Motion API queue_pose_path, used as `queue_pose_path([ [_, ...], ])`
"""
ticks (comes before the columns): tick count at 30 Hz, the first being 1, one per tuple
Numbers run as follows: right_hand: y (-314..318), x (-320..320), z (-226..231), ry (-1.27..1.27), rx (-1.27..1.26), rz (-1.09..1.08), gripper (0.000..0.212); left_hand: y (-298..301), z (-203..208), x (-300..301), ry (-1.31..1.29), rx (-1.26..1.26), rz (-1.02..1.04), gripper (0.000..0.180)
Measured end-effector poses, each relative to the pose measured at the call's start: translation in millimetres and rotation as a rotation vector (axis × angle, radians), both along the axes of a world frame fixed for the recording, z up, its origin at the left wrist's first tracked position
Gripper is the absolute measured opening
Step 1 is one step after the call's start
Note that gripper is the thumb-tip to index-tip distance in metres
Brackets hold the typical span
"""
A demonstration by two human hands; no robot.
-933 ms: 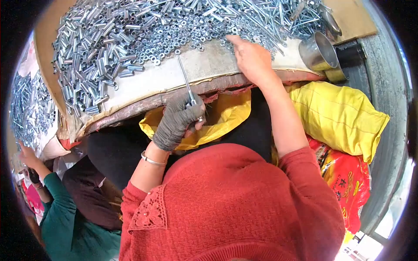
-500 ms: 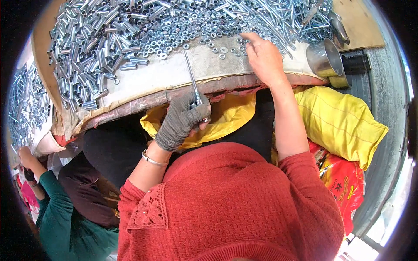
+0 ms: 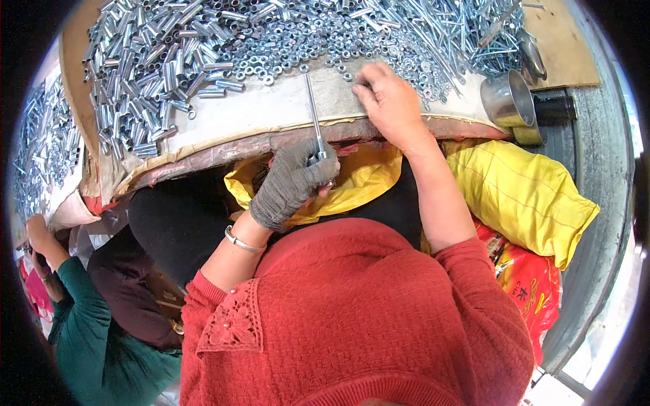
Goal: Assembling metal bolts by threading nuts and washers onto them.
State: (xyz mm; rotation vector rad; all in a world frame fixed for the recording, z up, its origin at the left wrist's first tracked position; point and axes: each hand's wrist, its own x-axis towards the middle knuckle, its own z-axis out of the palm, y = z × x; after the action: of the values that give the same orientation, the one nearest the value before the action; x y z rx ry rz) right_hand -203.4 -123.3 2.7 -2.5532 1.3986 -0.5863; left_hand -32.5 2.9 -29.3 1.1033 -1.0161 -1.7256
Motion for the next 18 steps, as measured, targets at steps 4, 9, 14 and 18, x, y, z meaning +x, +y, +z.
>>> queue_pose_path([
  [4,-15,-8,-2,-0.16,0.115,0.008,0.015,1,2,1,-0.018,-0.031,-0.001,0.023],
  [9,-20,8,13,0.199,0.112,-0.029,0.021,1,15,4,-0.052,0.0,-0.013,0.022],
  [14,-12,11,19,0.287,0.129,-0.072,0.024,0,14,8,-0.087,-0.032,-0.009,0.02],
  [18,-6,1,20,0.028,0.162,0.024,0.018,1,-5,5,-0.361,-0.186,-0.011,0.021],
])
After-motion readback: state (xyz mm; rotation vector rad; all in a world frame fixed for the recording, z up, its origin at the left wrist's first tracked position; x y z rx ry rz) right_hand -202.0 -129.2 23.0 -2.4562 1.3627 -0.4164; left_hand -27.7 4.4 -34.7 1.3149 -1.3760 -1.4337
